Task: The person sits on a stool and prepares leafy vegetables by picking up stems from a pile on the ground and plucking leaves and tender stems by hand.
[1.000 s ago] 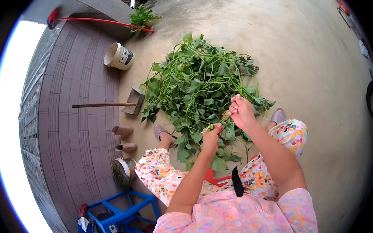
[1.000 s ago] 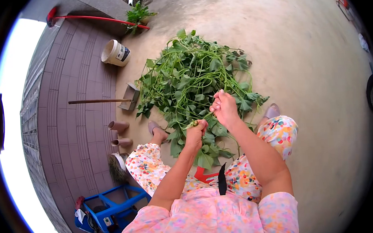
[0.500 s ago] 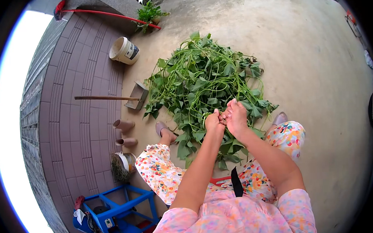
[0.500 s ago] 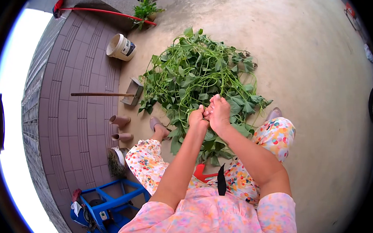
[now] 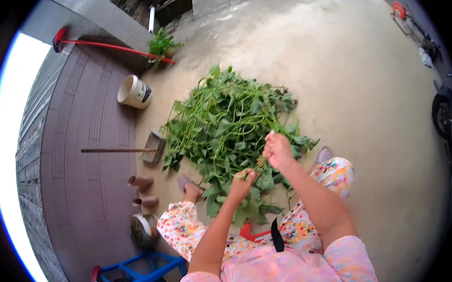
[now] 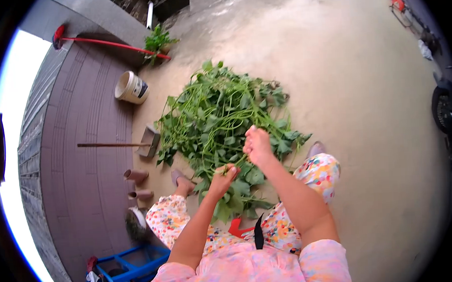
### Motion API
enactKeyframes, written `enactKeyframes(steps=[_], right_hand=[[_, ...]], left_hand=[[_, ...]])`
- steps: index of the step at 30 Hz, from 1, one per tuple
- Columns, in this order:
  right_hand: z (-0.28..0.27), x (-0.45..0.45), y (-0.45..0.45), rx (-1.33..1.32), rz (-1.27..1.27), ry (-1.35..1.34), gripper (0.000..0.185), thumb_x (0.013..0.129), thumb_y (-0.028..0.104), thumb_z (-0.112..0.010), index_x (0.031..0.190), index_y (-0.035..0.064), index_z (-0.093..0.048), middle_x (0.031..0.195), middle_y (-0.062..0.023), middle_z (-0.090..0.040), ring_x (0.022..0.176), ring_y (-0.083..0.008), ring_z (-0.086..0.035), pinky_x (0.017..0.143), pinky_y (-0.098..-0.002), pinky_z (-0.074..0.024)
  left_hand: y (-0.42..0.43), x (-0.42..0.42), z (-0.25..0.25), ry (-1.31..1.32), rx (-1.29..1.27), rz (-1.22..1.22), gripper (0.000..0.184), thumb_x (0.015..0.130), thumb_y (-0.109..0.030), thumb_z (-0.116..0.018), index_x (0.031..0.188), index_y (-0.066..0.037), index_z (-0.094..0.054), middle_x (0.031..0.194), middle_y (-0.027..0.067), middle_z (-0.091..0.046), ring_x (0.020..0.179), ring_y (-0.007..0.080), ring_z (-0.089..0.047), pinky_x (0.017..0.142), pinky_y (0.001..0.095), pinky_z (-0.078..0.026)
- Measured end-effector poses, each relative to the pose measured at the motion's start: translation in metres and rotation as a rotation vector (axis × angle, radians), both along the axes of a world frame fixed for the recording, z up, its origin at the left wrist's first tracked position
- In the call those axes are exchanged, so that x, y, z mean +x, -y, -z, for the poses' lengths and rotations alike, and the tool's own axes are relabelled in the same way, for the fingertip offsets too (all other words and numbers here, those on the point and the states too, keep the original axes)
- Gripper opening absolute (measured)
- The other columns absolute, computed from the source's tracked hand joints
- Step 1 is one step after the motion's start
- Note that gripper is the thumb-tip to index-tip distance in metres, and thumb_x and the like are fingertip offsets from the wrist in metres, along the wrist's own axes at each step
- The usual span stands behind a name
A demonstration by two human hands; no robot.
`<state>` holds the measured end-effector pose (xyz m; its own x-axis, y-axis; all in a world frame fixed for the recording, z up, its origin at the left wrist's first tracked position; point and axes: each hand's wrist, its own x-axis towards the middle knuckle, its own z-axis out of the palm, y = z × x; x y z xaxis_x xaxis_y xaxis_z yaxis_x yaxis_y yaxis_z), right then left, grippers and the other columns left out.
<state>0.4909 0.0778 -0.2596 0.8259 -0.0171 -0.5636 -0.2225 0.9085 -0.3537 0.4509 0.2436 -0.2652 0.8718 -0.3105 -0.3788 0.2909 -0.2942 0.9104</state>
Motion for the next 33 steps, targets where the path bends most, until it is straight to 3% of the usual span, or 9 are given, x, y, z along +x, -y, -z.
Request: enactKeyframes(steps=[2,3,5,9,16,24,31,33], right_hand=[[-0.003,-0.003,-0.005,-0.027,-0.012,-0.020,0.026,0.089,0.027,-0.039,0.072,0.0065,-0.042,0.051,0.0011,-0.030,0.038,-0.0102,-0.026,0.035,-0.0246,-0.0239],[-0.004,-0.005,-0.009,-0.064,-0.032,-0.028,0.026,0.089,0.027,-0.039,0.072,0.0067,-0.042,0.051,0.0018,-0.029,0.039,-0.0099,-0.026,0.036,-0.0248,-0.0253],[-0.004,-0.009,-0.019,-0.088,-0.058,-0.043,0.026,0.089,0.026,-0.038,0.072,0.0070,-0.041,0.050,0.0023,-0.028,0.040,-0.0099,-0.027,0.038,-0.0254,-0.0270],[0.008,-0.016,-0.042,-0.124,-0.025,-0.069,0.026,0.088,0.024,-0.040,0.070,0.0062,-0.041,0.052,0.0001,-0.032,0.038,-0.0110,-0.029,0.035,-0.0261,-0.0271],[0.013,-0.010,-0.048,-0.096,0.111,-0.156,0.026,0.090,0.023,-0.034,0.072,0.0059,-0.039,0.053,0.0006,-0.029,0.040,-0.0108,-0.026,0.039,-0.0283,-0.0278],[0.020,-0.010,-0.047,0.062,0.239,-0.259,0.026,0.091,0.025,-0.032,0.073,0.0080,-0.040,0.053,0.0008,-0.030,0.041,-0.0126,-0.027,0.044,-0.0306,-0.0295],[0.024,-0.012,-0.051,0.091,0.259,-0.247,0.026,0.091,0.026,-0.032,0.074,0.0084,-0.040,0.053,0.0013,-0.029,0.041,-0.0128,-0.027,0.045,-0.0311,-0.0289],[0.025,-0.012,-0.050,0.146,0.294,-0.252,0.026,0.091,0.027,-0.032,0.074,0.0084,-0.040,0.052,0.0013,-0.028,0.040,-0.0128,-0.026,0.045,-0.0313,-0.0289]], left_hand=[[0.002,0.001,0.000,0.348,0.376,0.075,0.012,0.079,-0.012,-0.052,0.073,-0.004,-0.059,0.055,0.0043,-0.051,0.049,0.0116,-0.042,0.047,0.0270,-0.035],[0.003,0.002,0.002,0.364,0.352,0.077,0.012,0.079,-0.012,-0.052,0.073,-0.004,-0.059,0.055,0.0043,-0.051,0.049,0.0116,-0.042,0.047,0.0270,-0.035],[0.005,0.008,0.011,0.273,0.694,0.044,0.015,0.075,-0.019,-0.052,0.078,-0.007,-0.059,0.072,0.0172,-0.058,0.067,0.0351,-0.055,0.059,0.0417,-0.043],[0.022,0.015,0.008,0.207,0.857,-0.116,0.016,0.069,-0.022,-0.053,0.076,-0.009,-0.061,0.073,0.0172,-0.059,0.073,0.0362,-0.056,0.064,0.0428,-0.044],[0.042,0.022,0.024,0.216,0.655,-0.439,0.020,0.064,-0.021,-0.057,0.067,-0.001,-0.059,0.068,0.0202,-0.057,0.065,0.0356,-0.057,0.059,0.0410,-0.044],[0.041,0.027,0.047,0.194,0.564,-0.512,0.016,0.061,-0.014,-0.057,0.067,0.001,-0.057,0.066,0.0200,-0.057,0.063,0.0358,-0.055,0.059,0.0402,-0.043],[0.042,0.026,0.051,0.233,0.552,-0.564,0.012,0.067,-0.009,-0.054,0.068,0.003,-0.057,0.063,0.0196,-0.056,0.061,0.0359,-0.054,0.059,0.0407,-0.042],[0.042,0.029,0.061,0.255,0.560,-0.595,0.013,0.069,-0.008,-0.055,0.066,0.004,-0.057,0.060,0.0183,-0.056,0.055,0.0307,-0.054,0.053,0.0389,-0.041]])
